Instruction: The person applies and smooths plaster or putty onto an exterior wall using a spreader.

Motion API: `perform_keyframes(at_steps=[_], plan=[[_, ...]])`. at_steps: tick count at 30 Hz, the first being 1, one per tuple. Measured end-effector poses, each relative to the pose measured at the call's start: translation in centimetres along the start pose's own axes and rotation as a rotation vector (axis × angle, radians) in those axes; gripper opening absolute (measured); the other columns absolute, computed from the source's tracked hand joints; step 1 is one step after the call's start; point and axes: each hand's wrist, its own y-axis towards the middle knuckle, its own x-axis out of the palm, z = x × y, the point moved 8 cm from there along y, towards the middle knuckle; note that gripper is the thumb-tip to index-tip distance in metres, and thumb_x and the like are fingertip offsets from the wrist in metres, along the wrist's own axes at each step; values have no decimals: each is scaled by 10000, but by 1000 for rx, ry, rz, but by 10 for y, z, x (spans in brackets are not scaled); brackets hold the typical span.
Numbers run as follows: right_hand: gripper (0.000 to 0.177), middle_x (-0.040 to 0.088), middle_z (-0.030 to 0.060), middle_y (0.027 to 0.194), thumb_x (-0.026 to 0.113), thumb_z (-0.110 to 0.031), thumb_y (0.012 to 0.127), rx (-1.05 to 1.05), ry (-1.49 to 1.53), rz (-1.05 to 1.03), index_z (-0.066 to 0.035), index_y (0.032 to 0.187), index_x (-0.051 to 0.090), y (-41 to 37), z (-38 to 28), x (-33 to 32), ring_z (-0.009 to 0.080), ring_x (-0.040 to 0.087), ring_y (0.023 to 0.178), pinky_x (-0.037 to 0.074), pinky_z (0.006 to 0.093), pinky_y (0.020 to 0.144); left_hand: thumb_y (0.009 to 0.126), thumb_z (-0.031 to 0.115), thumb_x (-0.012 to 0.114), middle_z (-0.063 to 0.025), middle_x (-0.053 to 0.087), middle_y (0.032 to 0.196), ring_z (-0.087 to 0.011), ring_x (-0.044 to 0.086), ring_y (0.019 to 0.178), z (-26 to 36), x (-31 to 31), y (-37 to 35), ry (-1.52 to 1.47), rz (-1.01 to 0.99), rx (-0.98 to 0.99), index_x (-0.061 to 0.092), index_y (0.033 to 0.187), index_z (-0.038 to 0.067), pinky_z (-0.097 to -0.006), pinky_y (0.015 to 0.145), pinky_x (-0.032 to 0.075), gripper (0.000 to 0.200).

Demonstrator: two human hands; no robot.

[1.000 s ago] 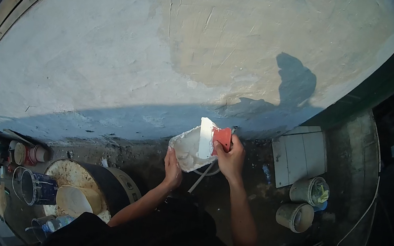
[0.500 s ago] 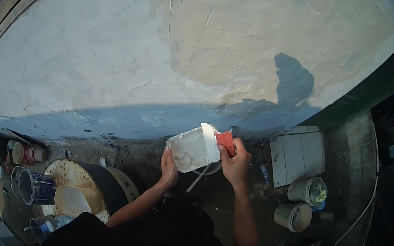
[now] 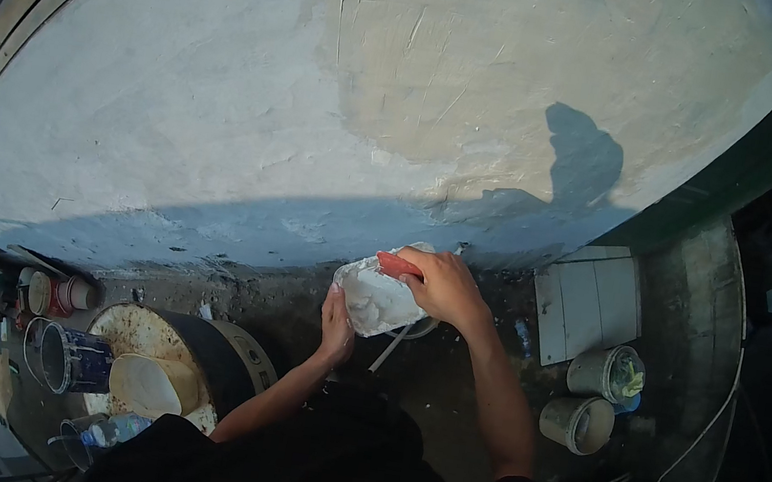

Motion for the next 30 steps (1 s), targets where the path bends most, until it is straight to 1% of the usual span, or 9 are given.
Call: perform_keyframes(at_steps=[2, 6, 9, 12, 15, 18, 24, 27, 30], plan=[[225, 663, 195, 830, 693, -84, 826, -5, -30, -85, -39, 1041, 646, 8, 1, -1, 411, 628, 769, 488, 414, 672, 1090, 351, 307, -97, 556, 1250, -170, 556, 1135, 1, 0, 1, -20, 7, -4, 483, 1313, 7, -329, 990, 459, 446], [238, 686, 179, 868, 696, -73, 811, -15, -167, -213, -46, 1044, 653, 17, 4, 11, 394, 645, 807, 499, 418, 704, 1094, 351, 302, -77, 569, 1111, -130, 537, 1014, 9, 2, -1, 24, 55, 50, 514, 1187, -18, -282, 906, 441, 435], [232, 693, 179, 864, 673, -54, 790, -9, -73, -252, -66, 1021, 659, 19, 10, 22, 392, 658, 847, 504, 453, 736, 1095, 343, 297, -79, 569, 1110, -130, 533, 1013, 13, 4, -2, 4, 58, 48, 514, 1190, -19, -281, 904, 437, 433], [239, 692, 186, 862, 680, -53, 782, -26, -1, -217, -65, 1020, 659, 21, 8, 26, 386, 661, 855, 505, 445, 735, 1096, 341, 296, -80, 570, 1111, -131, 533, 1016, 19, 5, -3, 9, 58, 71, 517, 1189, -20, -284, 905, 438, 433], [253, 692, 179, 874, 702, -64, 789, -23, -45, -281, -68, 1040, 672, 25, 5, 23, 366, 661, 802, 498, 409, 704, 1095, 342, 298, -81, 572, 1118, -132, 534, 1019, 19, 4, -1, -6, 66, 66, 515, 1194, -24, -288, 909, 439, 437], [220, 679, 169, 792, 705, -73, 789, -15, -84, -335, -68, 1007, 679, 31, -1, 13, 368, 646, 736, 486, 404, 672, 1095, 348, 303, -83, 574, 1137, -130, 533, 1036, 11, -1, 1, -41, 65, 23, 509, 1220, -25, -290, 928, 434, 445], [169, 662, 148, 740, 716, -97, 798, -128, -101, -394, -90, 964, 686, 29, -15, 13, 364, 627, 695, 470, 430, 633, 1091, 367, 307, -86, 574, 1186, -134, 534, 1086, 14, 1, 2, -125, 31, -64, 501, 1281, -15, -297, 975, 422, 468], [125, 649, 140, 723, 711, -107, 813, -269, -158, -270, -88, 933, 683, 17, -28, 25, 350, 632, 699, 480, 440, 629, 1091, 371, 302, -84, 572, 1196, -135, 534, 1095, 9, -3, 3, -153, 14, -79, 500, 1286, -12, -298, 980, 423, 473], [99, 638, 138, 713, 703, -106, 826, -311, -219, -82, -79, 917, 679, 6, -23, 31, 334, 639, 714, 492, 437, 625, 1092, 371, 299, -83, 569, 1200, -135, 532, 1096, 5, -7, 5, -138, -7, -61, 500, 1282, -10, -297, 980, 422, 471]])
